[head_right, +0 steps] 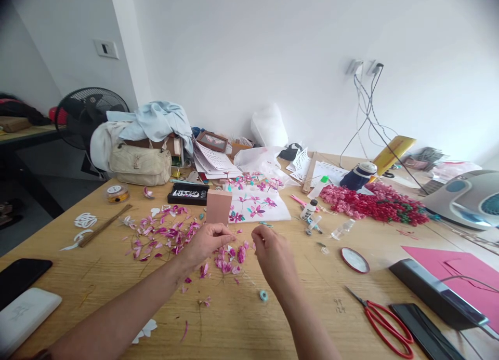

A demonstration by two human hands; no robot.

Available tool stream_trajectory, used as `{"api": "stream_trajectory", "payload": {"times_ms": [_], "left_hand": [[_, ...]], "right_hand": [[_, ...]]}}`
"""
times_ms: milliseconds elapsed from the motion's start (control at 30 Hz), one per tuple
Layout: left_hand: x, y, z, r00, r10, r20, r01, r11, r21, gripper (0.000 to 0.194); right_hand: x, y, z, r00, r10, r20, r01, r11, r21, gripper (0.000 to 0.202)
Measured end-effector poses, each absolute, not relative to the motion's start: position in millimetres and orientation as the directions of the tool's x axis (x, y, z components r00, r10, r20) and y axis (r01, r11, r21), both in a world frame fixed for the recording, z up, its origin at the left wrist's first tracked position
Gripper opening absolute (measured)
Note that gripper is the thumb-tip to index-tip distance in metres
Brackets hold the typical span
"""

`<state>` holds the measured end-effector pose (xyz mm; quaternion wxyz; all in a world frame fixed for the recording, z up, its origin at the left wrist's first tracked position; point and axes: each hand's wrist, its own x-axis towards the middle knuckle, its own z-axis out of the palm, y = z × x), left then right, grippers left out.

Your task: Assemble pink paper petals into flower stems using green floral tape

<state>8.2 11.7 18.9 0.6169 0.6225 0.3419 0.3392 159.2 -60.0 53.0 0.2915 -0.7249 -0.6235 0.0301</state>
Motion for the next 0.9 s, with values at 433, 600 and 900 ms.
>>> {"api": "stream_trajectory", "payload": {"times_ms": [433, 600, 900], "left_hand": [[0.8, 14.6, 18.7, 0.780, 0.603, -0.166, -0.183, 0.474, 0.861, 0.025], [1.0, 14.1, 19.6, 0.775, 0.600, -0.199, -0.138, 0.467, 0.873, 0.027], [8.5, 8.0, 16.0, 0.625, 0.706, 0.333, 0.055, -0.465, 0.884, 0.022]], "right_hand": [[161.2, -64.6, 32.8, -0.424, 0.751, 0.506, 0.897, 0.426, 0.118, 0.027], [164.7, -64.1, 41.2, -0.450, 0.774, 0.445, 0.865, 0.501, 0.004, 0.025], [149.0, -57.0, 30.1, 0.158, 0.949, 0.273, 0.718, 0.080, -0.692, 0.021]]}}
